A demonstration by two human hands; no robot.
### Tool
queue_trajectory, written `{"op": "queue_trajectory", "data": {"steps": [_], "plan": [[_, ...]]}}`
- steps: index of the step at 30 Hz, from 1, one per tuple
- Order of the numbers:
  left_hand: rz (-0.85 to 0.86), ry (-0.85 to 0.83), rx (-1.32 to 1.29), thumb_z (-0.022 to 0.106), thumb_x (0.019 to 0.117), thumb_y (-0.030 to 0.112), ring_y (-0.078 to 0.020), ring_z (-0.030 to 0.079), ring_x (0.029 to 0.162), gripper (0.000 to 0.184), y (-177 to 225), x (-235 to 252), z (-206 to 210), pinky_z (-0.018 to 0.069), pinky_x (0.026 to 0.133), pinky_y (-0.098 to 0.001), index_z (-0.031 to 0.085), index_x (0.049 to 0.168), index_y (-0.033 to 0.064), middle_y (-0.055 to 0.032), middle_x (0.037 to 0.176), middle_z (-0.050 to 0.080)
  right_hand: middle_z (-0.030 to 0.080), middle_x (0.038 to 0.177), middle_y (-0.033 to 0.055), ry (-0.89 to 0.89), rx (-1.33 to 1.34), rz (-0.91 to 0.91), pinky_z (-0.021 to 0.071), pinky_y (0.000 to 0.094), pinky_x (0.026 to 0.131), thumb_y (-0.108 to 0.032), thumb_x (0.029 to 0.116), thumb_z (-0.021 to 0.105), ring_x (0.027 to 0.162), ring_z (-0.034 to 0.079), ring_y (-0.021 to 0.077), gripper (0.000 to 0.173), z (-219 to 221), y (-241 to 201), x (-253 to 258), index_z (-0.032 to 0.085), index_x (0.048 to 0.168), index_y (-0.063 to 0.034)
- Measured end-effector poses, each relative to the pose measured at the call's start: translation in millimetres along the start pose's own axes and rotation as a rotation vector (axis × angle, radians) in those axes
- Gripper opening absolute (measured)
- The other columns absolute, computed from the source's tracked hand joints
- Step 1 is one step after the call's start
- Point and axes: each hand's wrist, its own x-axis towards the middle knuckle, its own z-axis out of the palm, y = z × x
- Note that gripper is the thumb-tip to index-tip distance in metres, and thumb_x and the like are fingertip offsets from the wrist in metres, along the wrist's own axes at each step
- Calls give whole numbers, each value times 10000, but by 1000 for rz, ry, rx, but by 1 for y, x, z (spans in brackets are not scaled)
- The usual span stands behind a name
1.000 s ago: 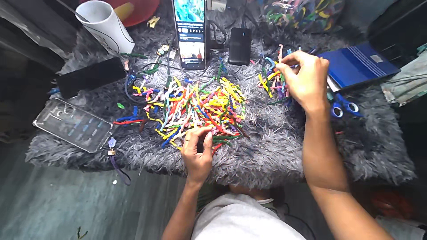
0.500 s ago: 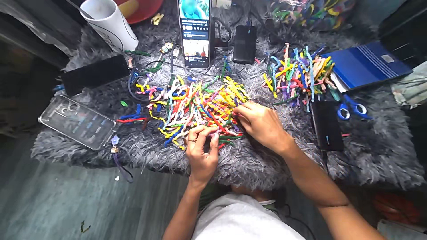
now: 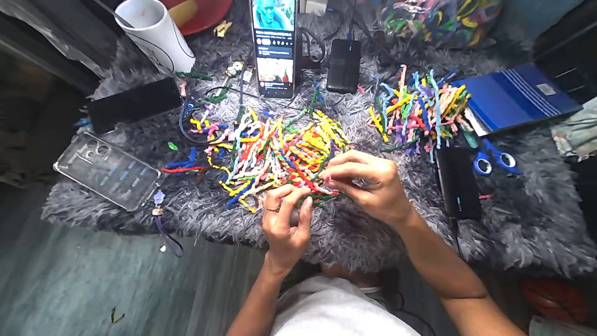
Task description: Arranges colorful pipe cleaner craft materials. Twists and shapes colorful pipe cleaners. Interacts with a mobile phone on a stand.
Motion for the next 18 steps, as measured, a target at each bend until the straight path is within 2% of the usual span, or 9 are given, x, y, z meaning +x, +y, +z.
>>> {"op": "queue_trajectory", "data": {"steps": [4, 7, 10, 14, 18], "plan": [[-9, -60, -100, 610, 1033, 281, -60, 617, 1145, 286, 13, 2, 2, 502, 1014, -243, 632, 1219, 65, -44, 1168, 663, 733, 931, 81, -31, 105, -66, 583, 182, 812, -63, 915, 729, 882, 695, 51, 105, -2, -3, -3, 768, 935, 32], [-35, -116, -153, 599, 1037, 293, -43, 608, 1152, 349, 17, 4, 7, 489, 1022, -238, 606, 1273, 36, -50, 1196, 663, 746, 920, 74, -33, 191, -81, 585, 186, 828, -38, 914, 727, 886, 702, 41, 89, -5, -6, -4, 734, 934, 48], [-10, -135, -169, 580, 1051, 248, -39, 629, 1121, 292, 19, 6, 12, 503, 992, -213, 654, 1208, 13, -62, 1148, 693, 736, 908, 75, -42, 233, -63, 582, 169, 776, -29, 901, 733, 855, 691, 33, 87, -5, -7, -5, 741, 934, 51], [36, -120, -174, 568, 1044, 185, -34, 648, 895, 222, 16, 3, 15, 517, 856, -187, 686, 958, 18, -47, 882, 688, 702, 891, 65, -57, 196, -8, 553, 133, 696, -39, 889, 731, 784, 648, 7, 86, -3, -9, -5, 749, 912, 41], [39, -118, -167, 560, 1057, 207, -38, 653, 836, 274, 14, 4, 11, 525, 817, -197, 719, 933, 21, -41, 829, 700, 705, 913, 70, -68, 212, -15, 553, 137, 696, -61, 920, 708, 788, 645, 7, 114, -3, -9, -4, 742, 920, 47]]}}
